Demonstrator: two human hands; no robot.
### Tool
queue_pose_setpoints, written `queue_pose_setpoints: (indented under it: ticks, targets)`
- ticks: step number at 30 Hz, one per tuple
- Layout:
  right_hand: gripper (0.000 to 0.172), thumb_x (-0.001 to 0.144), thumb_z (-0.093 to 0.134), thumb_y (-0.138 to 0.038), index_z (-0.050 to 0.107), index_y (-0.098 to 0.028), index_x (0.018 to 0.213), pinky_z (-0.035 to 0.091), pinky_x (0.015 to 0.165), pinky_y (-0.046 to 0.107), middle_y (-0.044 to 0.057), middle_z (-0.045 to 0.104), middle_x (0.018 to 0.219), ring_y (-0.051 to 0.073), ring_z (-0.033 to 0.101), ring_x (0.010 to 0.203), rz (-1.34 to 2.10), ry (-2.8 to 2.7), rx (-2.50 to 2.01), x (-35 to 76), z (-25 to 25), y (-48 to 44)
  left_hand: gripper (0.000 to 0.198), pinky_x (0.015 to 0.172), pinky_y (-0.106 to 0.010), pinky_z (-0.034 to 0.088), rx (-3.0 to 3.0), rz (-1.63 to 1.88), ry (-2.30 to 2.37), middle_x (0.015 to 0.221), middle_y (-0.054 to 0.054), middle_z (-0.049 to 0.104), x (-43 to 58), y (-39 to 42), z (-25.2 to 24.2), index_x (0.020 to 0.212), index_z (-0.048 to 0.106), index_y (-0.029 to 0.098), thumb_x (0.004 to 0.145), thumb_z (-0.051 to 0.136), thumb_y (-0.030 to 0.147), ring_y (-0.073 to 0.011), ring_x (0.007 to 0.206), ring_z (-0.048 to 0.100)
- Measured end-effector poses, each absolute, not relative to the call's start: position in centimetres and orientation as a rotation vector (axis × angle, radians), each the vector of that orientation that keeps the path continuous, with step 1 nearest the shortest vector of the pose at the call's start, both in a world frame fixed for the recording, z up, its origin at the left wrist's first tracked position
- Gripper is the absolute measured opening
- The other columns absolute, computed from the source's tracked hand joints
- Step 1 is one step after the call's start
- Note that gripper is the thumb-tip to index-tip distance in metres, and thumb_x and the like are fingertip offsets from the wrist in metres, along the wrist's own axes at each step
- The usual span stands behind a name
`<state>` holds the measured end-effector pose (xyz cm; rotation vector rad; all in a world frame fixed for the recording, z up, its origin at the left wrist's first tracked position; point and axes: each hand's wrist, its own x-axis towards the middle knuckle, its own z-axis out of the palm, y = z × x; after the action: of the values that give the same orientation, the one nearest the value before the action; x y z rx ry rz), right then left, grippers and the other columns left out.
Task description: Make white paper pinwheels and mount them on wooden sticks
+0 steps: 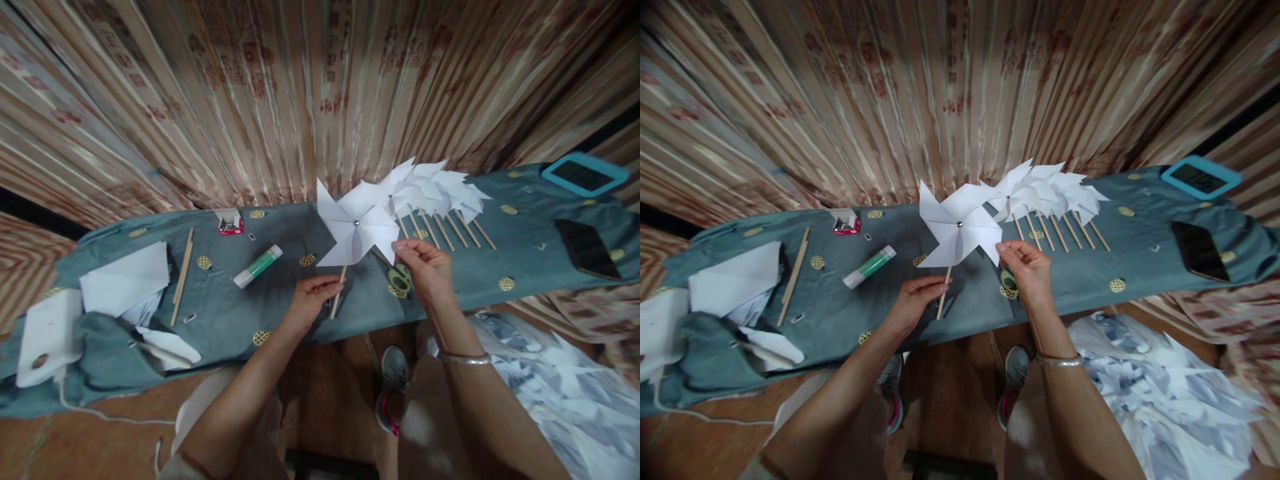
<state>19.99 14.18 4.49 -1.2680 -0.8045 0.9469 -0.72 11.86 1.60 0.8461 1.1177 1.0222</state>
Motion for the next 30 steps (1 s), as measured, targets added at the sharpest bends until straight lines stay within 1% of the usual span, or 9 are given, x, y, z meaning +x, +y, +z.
queue_pose_setpoints:
  ticks: [5, 9, 14, 24, 30]
  targets:
    - [0.026, 0.050, 0.088, -0.038, 0.072, -0.022, 0.063, 0.042, 0.049, 0.023, -0.003, 0.063, 0.054, 0.009, 0.052, 0.048, 1.002, -0.814, -1.274, 19.3, 4.7, 13.9, 0.029, 0.069, -0.027, 0.047, 0.833, 1.038, 1.127, 0.078, -0.005, 0.076, -0.7, 11.9, 1.6, 0.075, 0.080, 0.021, 0.051, 0.086, 0.036, -0.0150, 0.070, 0.062]
    - [0.028, 0.049, 0.089, -0.039, 0.072, -0.021, 0.062, 0.041, 0.050, 0.021, -0.003, 0.063, 0.054, 0.008, 0.051, 0.049, 1.060, -0.803, -1.266, 18.9, 4.7, 13.8, 0.031, 0.072, -0.028, 0.049, 0.822, 1.051, 1.129, 0.078, -0.005, 0.077, -0.7, 12.0, 1.6, 0.075, 0.079, 0.021, 0.050, 0.087, 0.037, -0.0157, 0.071, 0.063]
    - [0.028, 0.051, 0.089, -0.041, 0.072, -0.021, 0.061, 0.042, 0.054, 0.022, -0.002, 0.064, 0.055, 0.008, 0.053, 0.052, 1.068, -0.847, -1.261, 18.4, 4.6, 13.5, 0.033, 0.074, -0.029, 0.050, 0.805, 1.071, 1.131, 0.081, -0.006, 0.077, -0.7, 12.0, 1.5, 0.075, 0.079, 0.019, 0.049, 0.087, 0.038, -0.0164, 0.072, 0.064]
    - [0.023, 0.057, 0.085, -0.039, 0.071, -0.022, 0.063, 0.045, 0.058, 0.026, -0.002, 0.066, 0.059, 0.011, 0.055, 0.054, 1.170, -0.867, -1.240, 17.5, 4.2, 13.0, 0.029, 0.077, -0.030, 0.050, 0.800, 1.093, 1.131, 0.081, -0.005, 0.077, -0.6, 12.0, 1.5, 0.076, 0.079, 0.020, 0.052, 0.086, 0.034, -0.0172, 0.075, 0.066]
    - [0.026, 0.056, 0.086, -0.042, 0.071, -0.023, 0.062, 0.045, 0.058, 0.026, -0.002, 0.067, 0.059, 0.012, 0.057, 0.056, 1.216, -0.886, -1.209, 17.0, 3.8, 12.8, 0.028, 0.077, -0.030, 0.049, 0.799, 1.093, 1.150, 0.079, -0.005, 0.076, -0.5, 12.0, 1.6, 0.075, 0.079, 0.019, 0.052, 0.086, 0.034, -0.0168, 0.074, 0.065]
